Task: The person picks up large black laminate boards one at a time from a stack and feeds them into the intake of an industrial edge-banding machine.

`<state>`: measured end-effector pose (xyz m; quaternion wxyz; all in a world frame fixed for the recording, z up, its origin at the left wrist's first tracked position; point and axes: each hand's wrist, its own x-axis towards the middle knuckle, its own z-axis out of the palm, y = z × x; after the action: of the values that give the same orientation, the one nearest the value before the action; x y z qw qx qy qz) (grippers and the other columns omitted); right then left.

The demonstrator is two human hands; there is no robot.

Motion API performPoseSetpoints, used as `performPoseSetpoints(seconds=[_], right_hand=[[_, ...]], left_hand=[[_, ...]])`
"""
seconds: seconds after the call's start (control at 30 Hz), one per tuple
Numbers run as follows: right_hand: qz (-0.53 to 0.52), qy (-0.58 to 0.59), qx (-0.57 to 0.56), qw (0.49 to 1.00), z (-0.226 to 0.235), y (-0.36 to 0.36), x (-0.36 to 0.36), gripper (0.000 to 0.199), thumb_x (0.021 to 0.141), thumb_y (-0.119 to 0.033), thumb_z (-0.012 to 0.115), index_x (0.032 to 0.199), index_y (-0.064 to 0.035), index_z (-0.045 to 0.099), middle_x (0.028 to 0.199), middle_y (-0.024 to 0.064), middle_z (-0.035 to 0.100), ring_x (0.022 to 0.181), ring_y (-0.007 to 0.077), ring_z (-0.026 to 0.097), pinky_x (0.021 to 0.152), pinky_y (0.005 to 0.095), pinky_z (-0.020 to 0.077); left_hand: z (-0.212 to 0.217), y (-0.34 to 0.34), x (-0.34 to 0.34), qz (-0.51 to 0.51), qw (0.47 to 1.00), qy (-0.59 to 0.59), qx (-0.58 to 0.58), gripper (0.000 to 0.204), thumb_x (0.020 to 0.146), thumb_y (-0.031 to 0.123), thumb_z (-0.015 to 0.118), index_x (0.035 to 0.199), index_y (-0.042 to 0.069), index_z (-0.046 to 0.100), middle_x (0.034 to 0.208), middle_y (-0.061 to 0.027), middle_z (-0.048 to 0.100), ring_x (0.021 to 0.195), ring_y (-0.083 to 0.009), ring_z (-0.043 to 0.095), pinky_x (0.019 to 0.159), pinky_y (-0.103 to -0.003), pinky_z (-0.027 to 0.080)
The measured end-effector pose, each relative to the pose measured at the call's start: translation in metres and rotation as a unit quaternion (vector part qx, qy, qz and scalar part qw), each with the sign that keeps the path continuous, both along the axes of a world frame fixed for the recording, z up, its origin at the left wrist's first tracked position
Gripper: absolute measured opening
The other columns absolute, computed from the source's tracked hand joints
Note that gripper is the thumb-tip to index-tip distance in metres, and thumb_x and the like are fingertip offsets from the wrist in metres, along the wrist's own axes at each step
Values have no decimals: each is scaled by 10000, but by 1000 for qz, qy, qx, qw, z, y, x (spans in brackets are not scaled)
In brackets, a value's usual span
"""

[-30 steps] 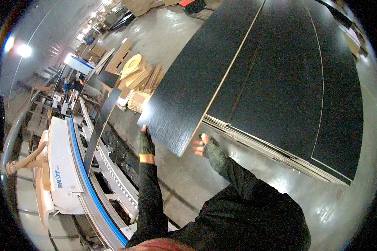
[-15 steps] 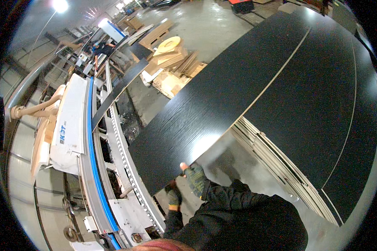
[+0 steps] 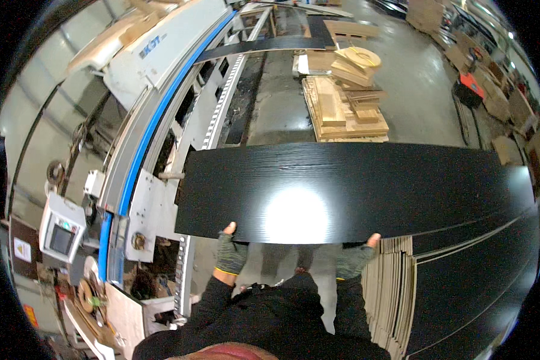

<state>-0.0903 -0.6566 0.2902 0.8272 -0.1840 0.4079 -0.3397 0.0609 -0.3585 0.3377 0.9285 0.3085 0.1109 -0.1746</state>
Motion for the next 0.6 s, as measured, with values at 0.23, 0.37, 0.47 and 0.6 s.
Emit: performPoseSetpoints(seconds=[0.23, 0.37, 0.47, 0.6], right_hand=[[-71, -50, -76, 993, 33, -30, -42, 1180, 753, -761, 643, 1526, 14, 202, 1477, 287, 332, 1347, 379, 397, 1039, 581, 442], [2, -136, -145, 980, 12, -25, -66, 1175, 795, -808, 516, 1560, -27, 85, 1557, 256, 208, 1391, 406, 328, 1080, 591, 391], [75, -75, -150, 983, 43, 0, -74, 1155, 808, -772, 527, 1557, -21, 69, 1557, 257, 199, 1387, 409, 329, 1071, 583, 395], [229, -25, -189, 955, 77, 54, -72, 975, 798, -578, 642, 1456, 29, 256, 1412, 237, 377, 1266, 352, 454, 1024, 504, 454]], left_hand=[[0, 137, 2, 143, 986, 29, 81, 377, 891, 231, 705, 1197, 25, 625, 1250, -129, 647, 1124, -305, 609, 1030, -466, 477], [-1, 224, -11, 238, 963, 50, 116, 489, 902, 355, 701, 1258, 36, 599, 1289, -113, 627, 1162, -306, 590, 1032, -467, 470], [-3, 295, -29, 255, 965, 13, 62, 532, 926, 398, 659, 1302, 29, 580, 1312, -120, 617, 1177, -306, 585, 1040, -462, 465], [5, 353, -54, 352, 926, -7, 138, 548, 914, 450, 667, 1253, 22, 617, 1226, -132, 666, 1068, -314, 642, 956, -449, 525]])
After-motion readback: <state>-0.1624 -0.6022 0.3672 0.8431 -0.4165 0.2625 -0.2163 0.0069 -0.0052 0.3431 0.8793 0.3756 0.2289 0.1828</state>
